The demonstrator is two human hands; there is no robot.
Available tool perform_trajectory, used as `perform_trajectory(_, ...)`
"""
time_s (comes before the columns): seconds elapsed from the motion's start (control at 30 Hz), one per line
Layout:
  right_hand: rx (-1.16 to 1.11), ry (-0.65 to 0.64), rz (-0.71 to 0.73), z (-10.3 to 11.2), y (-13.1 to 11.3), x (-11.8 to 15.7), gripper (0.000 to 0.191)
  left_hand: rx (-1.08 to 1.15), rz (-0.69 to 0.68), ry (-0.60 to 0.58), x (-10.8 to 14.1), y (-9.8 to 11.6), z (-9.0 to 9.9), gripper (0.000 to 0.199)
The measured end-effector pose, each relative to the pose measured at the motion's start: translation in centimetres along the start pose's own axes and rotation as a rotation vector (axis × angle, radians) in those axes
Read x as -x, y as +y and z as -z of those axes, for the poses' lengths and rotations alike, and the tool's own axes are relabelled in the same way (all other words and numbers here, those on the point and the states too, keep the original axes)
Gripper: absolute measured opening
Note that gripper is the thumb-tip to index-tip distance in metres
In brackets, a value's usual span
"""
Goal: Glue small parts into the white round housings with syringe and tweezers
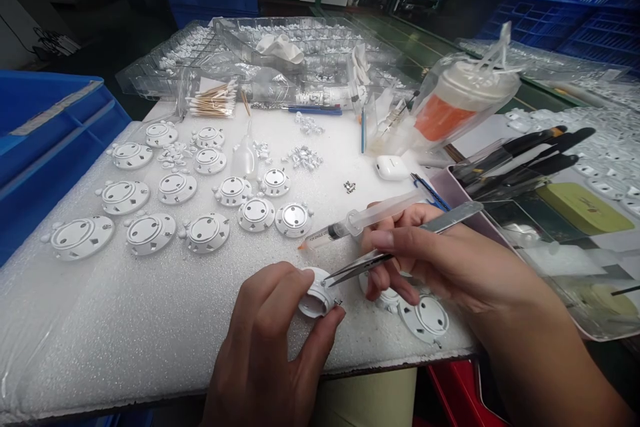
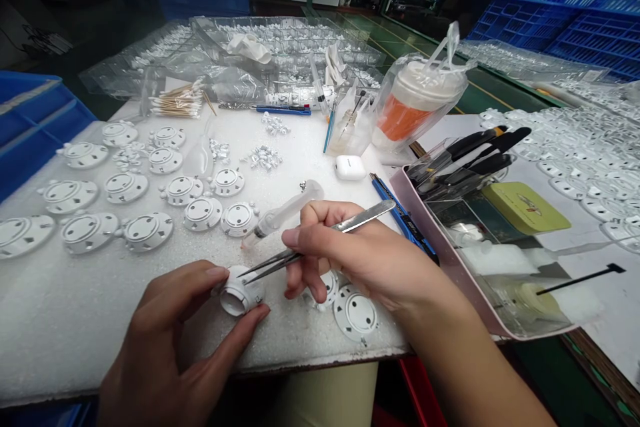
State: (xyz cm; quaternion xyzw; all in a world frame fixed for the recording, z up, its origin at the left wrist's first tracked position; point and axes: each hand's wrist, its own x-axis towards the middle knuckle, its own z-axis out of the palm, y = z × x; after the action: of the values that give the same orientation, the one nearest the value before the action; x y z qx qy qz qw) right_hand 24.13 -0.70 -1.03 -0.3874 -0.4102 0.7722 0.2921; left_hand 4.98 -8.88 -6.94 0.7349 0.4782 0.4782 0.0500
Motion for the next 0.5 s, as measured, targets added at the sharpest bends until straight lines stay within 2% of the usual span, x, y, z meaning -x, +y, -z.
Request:
perform_trajectory(0.37, -0.049, -0.057, 0.02, 0.53, -0.06, 0.03, 0.03, -0.012, -0.024, 0.014, -0.08, -0.03, -0.19, 0.046)
perform_trajectory(0.5, -0.058, -0.144, 0.111, 0.95, 0.07, 0.29, 0.028, -0.009, -0.02, 0.017, -0.03, -0.05, -0.19, 0.046)
